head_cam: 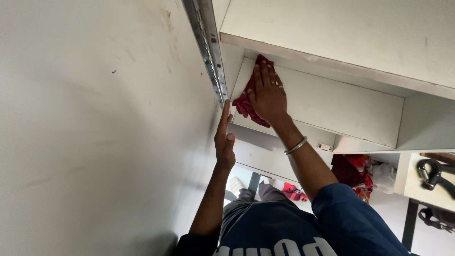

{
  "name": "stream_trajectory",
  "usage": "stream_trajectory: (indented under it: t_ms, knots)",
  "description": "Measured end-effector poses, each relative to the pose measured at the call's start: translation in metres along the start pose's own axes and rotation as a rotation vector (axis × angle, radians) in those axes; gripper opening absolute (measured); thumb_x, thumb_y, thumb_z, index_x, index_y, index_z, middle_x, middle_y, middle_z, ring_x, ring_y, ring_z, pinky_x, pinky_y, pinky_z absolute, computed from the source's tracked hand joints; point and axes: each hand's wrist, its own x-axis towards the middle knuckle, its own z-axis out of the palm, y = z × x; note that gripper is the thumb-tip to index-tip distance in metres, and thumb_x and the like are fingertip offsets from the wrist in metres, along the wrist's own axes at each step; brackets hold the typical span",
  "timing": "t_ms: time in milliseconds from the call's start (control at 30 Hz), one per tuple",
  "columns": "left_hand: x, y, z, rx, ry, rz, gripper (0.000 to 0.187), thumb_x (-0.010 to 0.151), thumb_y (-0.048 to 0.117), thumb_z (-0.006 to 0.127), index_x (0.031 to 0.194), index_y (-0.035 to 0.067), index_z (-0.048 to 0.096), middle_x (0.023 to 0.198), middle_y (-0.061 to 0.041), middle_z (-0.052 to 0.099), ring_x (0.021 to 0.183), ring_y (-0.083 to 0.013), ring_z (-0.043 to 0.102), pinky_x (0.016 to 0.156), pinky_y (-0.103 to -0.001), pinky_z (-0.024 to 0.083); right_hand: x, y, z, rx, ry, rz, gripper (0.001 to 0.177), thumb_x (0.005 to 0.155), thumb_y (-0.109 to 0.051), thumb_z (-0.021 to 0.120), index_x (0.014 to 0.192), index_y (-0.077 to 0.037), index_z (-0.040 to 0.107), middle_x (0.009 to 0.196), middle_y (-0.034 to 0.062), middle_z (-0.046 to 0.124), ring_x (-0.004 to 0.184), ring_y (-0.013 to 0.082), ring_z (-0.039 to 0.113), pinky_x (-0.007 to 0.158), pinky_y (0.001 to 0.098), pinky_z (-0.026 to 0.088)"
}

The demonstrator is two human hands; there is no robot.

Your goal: The person removes several items from a white wall cabinet, including a supplement container, a spray bottle, and a dark bottle, placing them on a nearby table. Then, using a red cloth, the person wipes the interior shelves of the cabinet.

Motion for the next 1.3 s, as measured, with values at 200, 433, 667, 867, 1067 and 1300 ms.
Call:
stream_trajectory:
  t_ms: [200,433,667,867,1067,1300]
  knots:
    - [-0.001,0.003,0.012,0.016,-0.031,-0.006,0.1,0.102,0.078,0.031,0.165,0.001,0.024,0.173,-0.02,0.028,0.163,-0.0351,0.026,0.131,-0.052,0.03,-0.015,0.015,-0.005,-0.031,0.006,0.045,0.074,0.102,-0.038,0.052,0.16,0.001,0.028,0.164,0.026,0.029,0.151,0.0397,0.032,0.121,0.05,0.029]
    - [-0.004,0.007,0.035,0.028,-0.053,0.022,0.099,0.102,0.078,0.03,0.164,0.001,0.024,0.173,-0.02,0.028,0.163,-0.0352,0.027,0.131,-0.052,0.031,-0.032,0.037,-0.015,-0.033,0.025,0.051,0.074,0.101,-0.036,0.053,0.16,0.001,0.028,0.163,0.0266,0.031,0.15,0.0401,0.034,0.121,0.0505,0.029]
    - [-0.008,0.005,0.064,0.026,-0.054,0.027,0.1,0.101,0.079,0.03,0.165,0.002,0.023,0.173,-0.02,0.027,0.161,-0.0346,0.029,0.13,-0.053,0.032,-0.048,0.062,-0.024,-0.051,0.064,0.032,0.075,0.1,-0.036,0.057,0.159,0.002,0.031,0.16,0.0282,0.034,0.147,0.0419,0.038,0.119,0.0509,0.033]
    - [-0.014,0.009,0.086,0.02,-0.073,0.014,0.1,0.101,0.079,0.03,0.165,0.002,0.023,0.173,-0.021,0.027,0.163,-0.0342,0.027,0.13,-0.053,0.032,-0.065,0.082,-0.034,-0.037,0.102,0.033,0.072,0.1,-0.033,0.056,0.159,0.002,0.034,0.162,0.0282,0.036,0.148,0.0402,0.039,0.121,0.0496,0.034]
    - [-0.017,0.013,0.112,0.008,-0.113,0.033,0.099,0.102,0.078,0.03,0.165,0.002,0.023,0.173,-0.021,0.027,0.162,-0.034,0.028,0.131,-0.053,0.031,-0.085,0.105,-0.049,-0.06,0.096,0.074,0.071,0.1,-0.034,0.055,0.158,0.002,0.035,0.161,0.0266,0.036,0.148,0.0397,0.038,0.119,0.0506,0.033]
    - [-0.021,0.015,0.142,-0.013,-0.176,0.032,0.098,0.103,0.078,0.029,0.165,0.003,0.022,0.174,-0.021,0.026,0.163,-0.0337,0.027,0.132,-0.053,0.03,-0.109,0.13,-0.062,-0.095,0.137,0.117,0.07,0.101,-0.034,0.055,0.159,0.0,0.036,0.162,0.0251,0.037,0.148,0.0369,0.04,0.119,0.0488,0.035]
